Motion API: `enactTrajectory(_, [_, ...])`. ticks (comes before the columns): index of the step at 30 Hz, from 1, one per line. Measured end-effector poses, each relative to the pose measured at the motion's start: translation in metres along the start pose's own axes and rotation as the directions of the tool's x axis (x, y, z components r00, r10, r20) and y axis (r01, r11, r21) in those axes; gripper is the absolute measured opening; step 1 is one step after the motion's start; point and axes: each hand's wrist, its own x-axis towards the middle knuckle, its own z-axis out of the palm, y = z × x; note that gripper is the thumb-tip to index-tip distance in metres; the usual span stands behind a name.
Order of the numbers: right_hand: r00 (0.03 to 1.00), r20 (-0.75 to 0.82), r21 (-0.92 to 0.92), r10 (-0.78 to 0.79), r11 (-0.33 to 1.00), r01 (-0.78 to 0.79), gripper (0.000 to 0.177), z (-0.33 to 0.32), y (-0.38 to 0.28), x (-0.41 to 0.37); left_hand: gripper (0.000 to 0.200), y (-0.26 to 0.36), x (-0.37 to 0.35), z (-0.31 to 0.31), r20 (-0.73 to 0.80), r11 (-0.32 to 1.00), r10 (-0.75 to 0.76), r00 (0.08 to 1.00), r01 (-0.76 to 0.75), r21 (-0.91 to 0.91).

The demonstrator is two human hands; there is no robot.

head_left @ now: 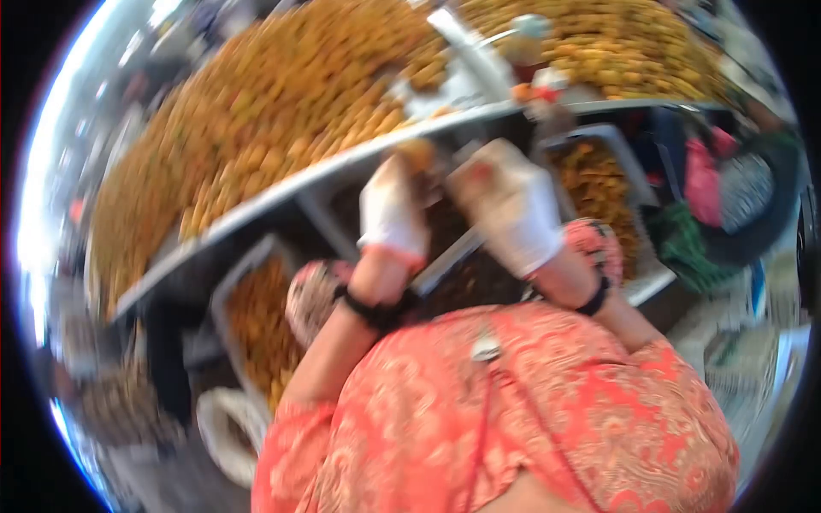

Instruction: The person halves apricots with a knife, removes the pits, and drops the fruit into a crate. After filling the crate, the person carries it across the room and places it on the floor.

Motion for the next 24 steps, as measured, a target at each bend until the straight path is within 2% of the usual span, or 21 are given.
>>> enactTrajectory(1, [0.998, -0.069, 0.284, 0.003, 0.959, 0.017, 0.01, 0.011, 0.019, 0.003, 0.03, -0.004, -0.005, 0.001, 0.041, 0.989, 0.094, 0.995, -0.098, 0.108])
enactTrajectory(2, [0.994, 0.03, 0.275, 0.107, 0.955, -0.111, 0.008, 0.002, 0.002, 0.009, 0.025, -0.004, -0.016, 0.011, 0.018, 0.981, 0.098, 0.995, -0.1, 0.164])
enactTrajectory(3, [0.968, 0.071, 0.517, 0.242, 0.821, -0.243, 0.01, 0.007, 0.002, 0.01, 0.022, -0.001, -0.024, 0.015, 0.165, 0.938, 0.166, 0.972, -0.207, 0.278])
enactTrajectory(4, [0.981, 0.057, 0.426, 0.186, 0.884, -0.193, 0.014, 0.008, 0.002, 0.012, 0.024, 0.002, -0.033, 0.022, 0.201, 0.963, 0.086, 0.976, -0.134, 0.234])
enactTrajectory(5, [0.971, 0.073, 0.428, 0.229, 0.872, -0.238, 0.017, 0.011, 0.001, 0.011, 0.027, -0.004, -0.033, 0.023, 0.264, 0.929, 0.256, 0.93, -0.313, 0.197])
enactTrajectory(6, [0.96, 0.077, 0.425, 0.268, 0.862, -0.275, 0.02, 0.015, -0.001, 0.012, 0.035, -0.002, -0.031, 0.02, 0.326, 0.906, 0.326, 0.887, -0.392, 0.16])
enactTrajectory(7, [0.934, 0.09, 0.438, 0.346, 0.829, -0.349, 0.022, 0.017, -0.004, 0.013, 0.036, 0.0, -0.034, 0.016, 0.338, 0.831, 0.392, 0.855, -0.488, 0.269])
enactTrajectory(8, [0.935, 0.1, 0.437, 0.341, 0.829, -0.349, 0.022, 0.02, -0.007, 0.015, 0.038, 0.002, -0.037, 0.014, 0.361, 0.735, 0.448, 0.818, -0.566, 0.373])
enactTrajectory(9, [0.911, 0.137, 0.496, 0.39, 0.769, -0.403, 0.022, 0.021, -0.01, 0.017, 0.038, 0.004, -0.037, 0.011, 0.353, 0.734, 0.452, 0.819, -0.566, 0.375])
enactTrajectory(11, [0.844, 0.221, 0.591, 0.488, 0.621, -0.514, 0.022, 0.027, -0.012, 0.021, 0.041, 0.006, -0.035, 0.006, 0.407, 0.548, 0.47, 0.783, -0.62, 0.561])
enactTrajectory(12, [0.843, 0.224, 0.59, 0.489, 0.62, -0.517, 0.022, 0.031, -0.01, 0.021, 0.041, 0.007, -0.036, 0.006, 0.404, 0.549, 0.47, 0.785, -0.618, 0.562])
enactTrajectory(14, [0.9, 0.166, 0.603, 0.404, 0.68, -0.417, 0.022, 0.038, -0.004, 0.022, 0.043, 0.007, -0.035, 0.01, 0.309, 0.715, 0.458, 0.834, -0.552, 0.43])
enactTrajectory(15, [0.877, 0.188, 0.571, 0.442, 0.677, -0.464, 0.025, 0.04, -0.01, 0.024, 0.043, 0.004, -0.033, 0.01, 0.308, 0.716, 0.456, 0.835, -0.55, 0.43])
enactTrajectory(16, [0.877, 0.188, 0.57, 0.443, 0.678, -0.465, 0.025, 0.043, -0.007, 0.024, 0.041, -0.001, -0.031, 0.01, 0.243, 0.861, 0.377, 0.893, -0.435, 0.262])
enactTrajectory(17, [0.908, 0.152, 0.485, 0.39, 0.771, -0.412, 0.027, 0.047, -0.001, 0.024, 0.04, -0.005, -0.029, 0.009, 0.195, 0.952, 0.28, 0.94, -0.298, 0.074])
enactTrajectory(18, [0.936, 0.123, 0.391, 0.331, 0.851, -0.352, 0.028, 0.05, 0.002, 0.024, 0.04, -0.006, -0.028, 0.009, 0.192, 0.952, 0.279, 0.941, -0.297, 0.07])
enactTrajectory(19, [0.933, 0.127, 0.315, 0.338, 0.878, -0.361, 0.028, 0.052, -0.004, 0.023, 0.036, -0.007, -0.027, 0.01, 0.152, 0.98, 0.189, 0.97, -0.175, -0.098])
enactTrajectory(22, [0.947, 0.128, 0.314, 0.294, 0.894, -0.32, 0.023, 0.059, 0.003, 0.02, 0.019, 0.001, -0.034, 0.003, 0.13, 0.979, -0.005, 0.991, 0.031, -0.201])
enactTrajectory(24, [0.956, 0.114, 0.299, 0.269, 0.909, -0.291, 0.021, 0.061, 0.005, 0.02, 0.02, 0.006, -0.034, 0.004, 0.126, 0.966, -0.121, 0.985, 0.146, -0.214])
